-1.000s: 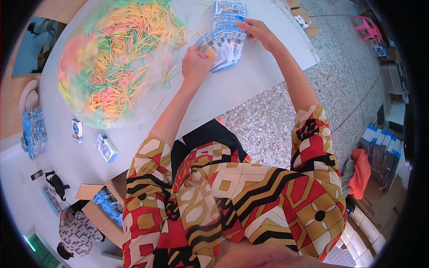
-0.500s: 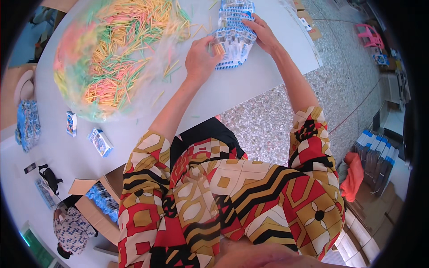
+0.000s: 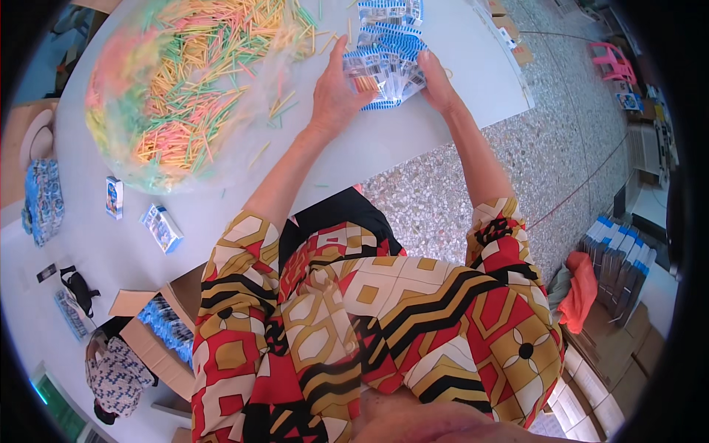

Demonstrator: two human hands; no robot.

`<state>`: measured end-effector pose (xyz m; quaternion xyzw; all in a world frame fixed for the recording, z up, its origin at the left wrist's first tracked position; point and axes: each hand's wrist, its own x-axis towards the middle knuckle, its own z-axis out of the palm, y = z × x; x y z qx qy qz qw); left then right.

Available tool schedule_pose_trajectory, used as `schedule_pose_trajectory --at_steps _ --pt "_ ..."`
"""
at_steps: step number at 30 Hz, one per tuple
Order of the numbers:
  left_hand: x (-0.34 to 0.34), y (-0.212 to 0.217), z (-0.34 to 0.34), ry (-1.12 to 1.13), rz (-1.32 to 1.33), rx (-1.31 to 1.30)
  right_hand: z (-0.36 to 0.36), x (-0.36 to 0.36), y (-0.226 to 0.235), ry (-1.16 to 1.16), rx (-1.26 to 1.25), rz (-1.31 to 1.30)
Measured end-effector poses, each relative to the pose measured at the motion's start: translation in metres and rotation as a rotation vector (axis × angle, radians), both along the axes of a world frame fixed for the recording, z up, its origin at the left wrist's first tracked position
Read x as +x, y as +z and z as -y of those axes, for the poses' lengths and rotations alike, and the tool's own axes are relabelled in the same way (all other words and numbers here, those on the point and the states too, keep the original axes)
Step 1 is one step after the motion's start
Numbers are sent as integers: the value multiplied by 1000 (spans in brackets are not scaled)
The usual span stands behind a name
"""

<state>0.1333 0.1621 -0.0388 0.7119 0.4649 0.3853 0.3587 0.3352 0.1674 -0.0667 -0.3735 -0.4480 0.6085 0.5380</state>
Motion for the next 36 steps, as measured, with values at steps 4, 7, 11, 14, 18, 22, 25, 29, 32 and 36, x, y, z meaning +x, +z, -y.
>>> schedule_pose_trajectory --at_steps 4,7,11,14,18,22,25,29,32,36 --pt "5 7 8 26 -62 15 12 15 -5 63 112 271" --pt "8 11 14 84 -177 84 22 14 27 182 108 406" --pt "12 6 19 55 -171 113 36 2 36 152 146 461" --pt "16 -1 22 27 -68 228 39 -8 24 69 129 420" --pt "12 -5 21 -78 -52 240 40 -11 20 39 125 427" --pt "5 3 18 -99 -203 422 40 -13 17 -16 121 432" --pt "8 12 13 56 -70 503 41 -22 18 -62 106 416" --pt "8 9 9 -55 627 -147 47 -43 22 -48 74 378" --pt "6 13 12 -172 758 -192 52 -51 25 -43 60 315" --pt "-4 40 34 -146 715 -104 65 -53 45 33 70 332"
